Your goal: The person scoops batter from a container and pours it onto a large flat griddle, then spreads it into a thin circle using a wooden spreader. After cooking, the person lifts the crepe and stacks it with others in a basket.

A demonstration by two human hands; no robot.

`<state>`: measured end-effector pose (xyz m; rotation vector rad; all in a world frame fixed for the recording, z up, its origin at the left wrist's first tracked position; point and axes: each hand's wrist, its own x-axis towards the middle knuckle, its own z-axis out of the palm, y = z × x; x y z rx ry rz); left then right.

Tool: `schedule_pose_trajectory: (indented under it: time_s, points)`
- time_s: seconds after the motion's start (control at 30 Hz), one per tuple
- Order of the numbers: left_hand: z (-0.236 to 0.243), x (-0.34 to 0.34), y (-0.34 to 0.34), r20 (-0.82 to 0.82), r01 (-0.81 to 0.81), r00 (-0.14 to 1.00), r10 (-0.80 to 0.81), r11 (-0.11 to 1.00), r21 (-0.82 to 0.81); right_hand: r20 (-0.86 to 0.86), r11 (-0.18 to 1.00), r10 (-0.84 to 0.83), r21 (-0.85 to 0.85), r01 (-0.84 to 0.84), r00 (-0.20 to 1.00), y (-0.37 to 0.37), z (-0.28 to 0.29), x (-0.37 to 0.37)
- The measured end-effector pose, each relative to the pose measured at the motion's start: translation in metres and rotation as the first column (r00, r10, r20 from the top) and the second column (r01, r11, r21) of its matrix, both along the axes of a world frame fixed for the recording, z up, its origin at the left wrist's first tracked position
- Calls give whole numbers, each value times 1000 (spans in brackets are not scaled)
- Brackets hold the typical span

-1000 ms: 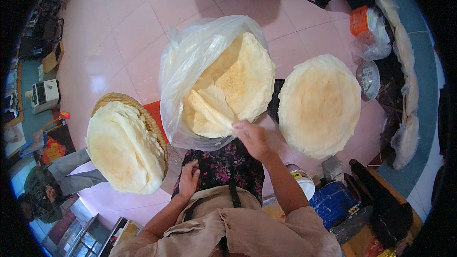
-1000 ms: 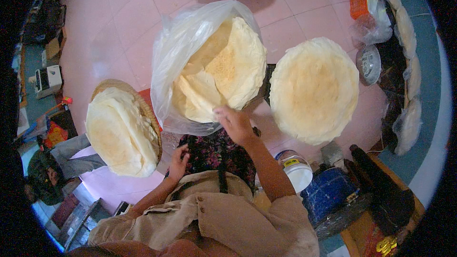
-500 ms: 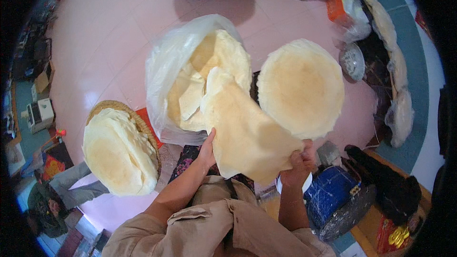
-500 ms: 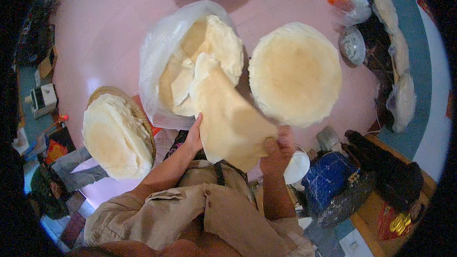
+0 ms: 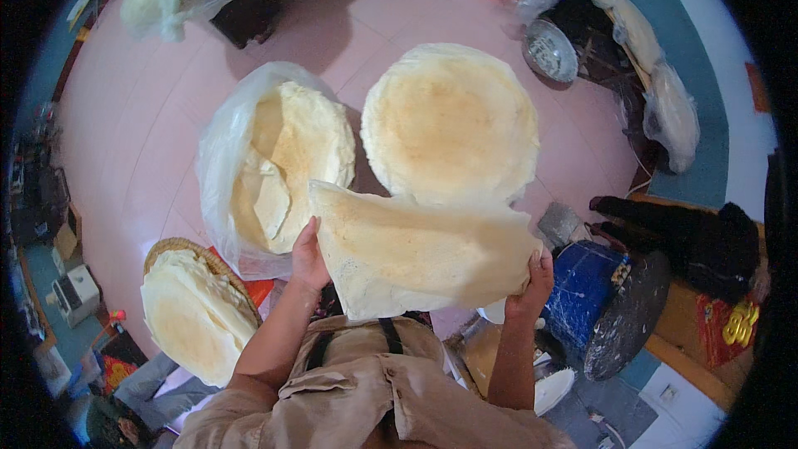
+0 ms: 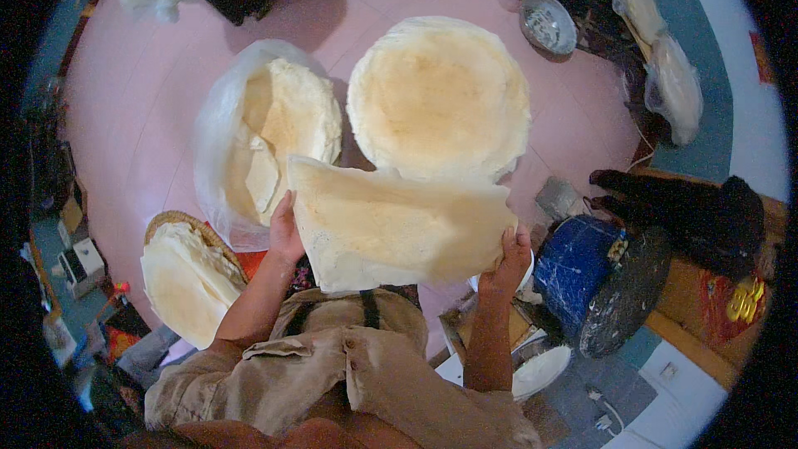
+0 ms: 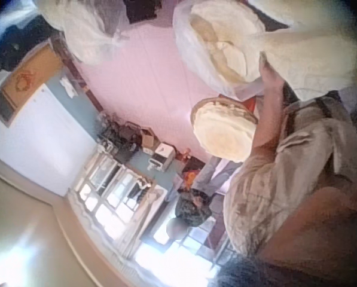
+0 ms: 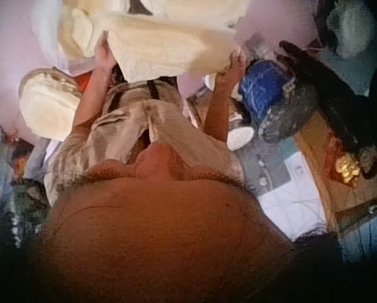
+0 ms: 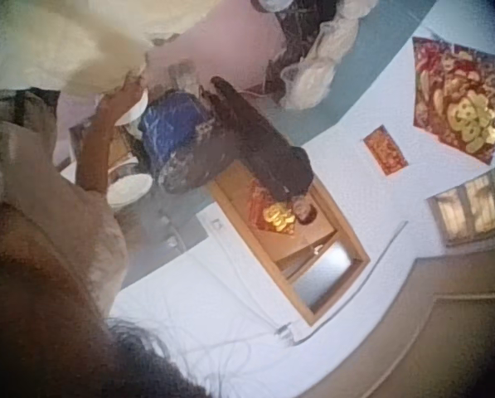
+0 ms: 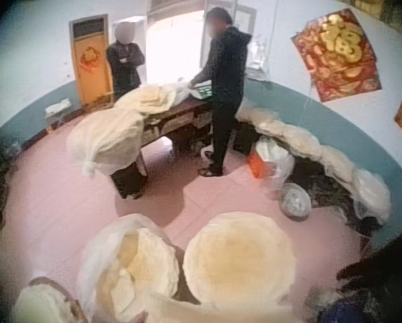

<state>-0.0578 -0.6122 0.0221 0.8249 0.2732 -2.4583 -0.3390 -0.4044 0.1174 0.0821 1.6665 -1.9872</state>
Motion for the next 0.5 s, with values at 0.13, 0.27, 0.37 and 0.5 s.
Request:
schedule_pose_trajectory:
  time_s: [0.13,0.27,0.37,0.5]
  points:
    - [4,-46,-1,-3,54,999,-55,998,-30,-12,993,-82,90,82,997,9,8,-51]
    - [2,-120,-32,-49,134,989,-140,984,-117,-121,996,-94,-11,94,988,4,4,-129]
    - [35,-184,-60,-104,115,985,-141,969,-218,-276,994,-108,-52,98,955,-17,28,-175]
    - [47,-230,-69,65,64,997,-35,850,-522,-391,988,-59,-153,-2,918,-7,5,-225]
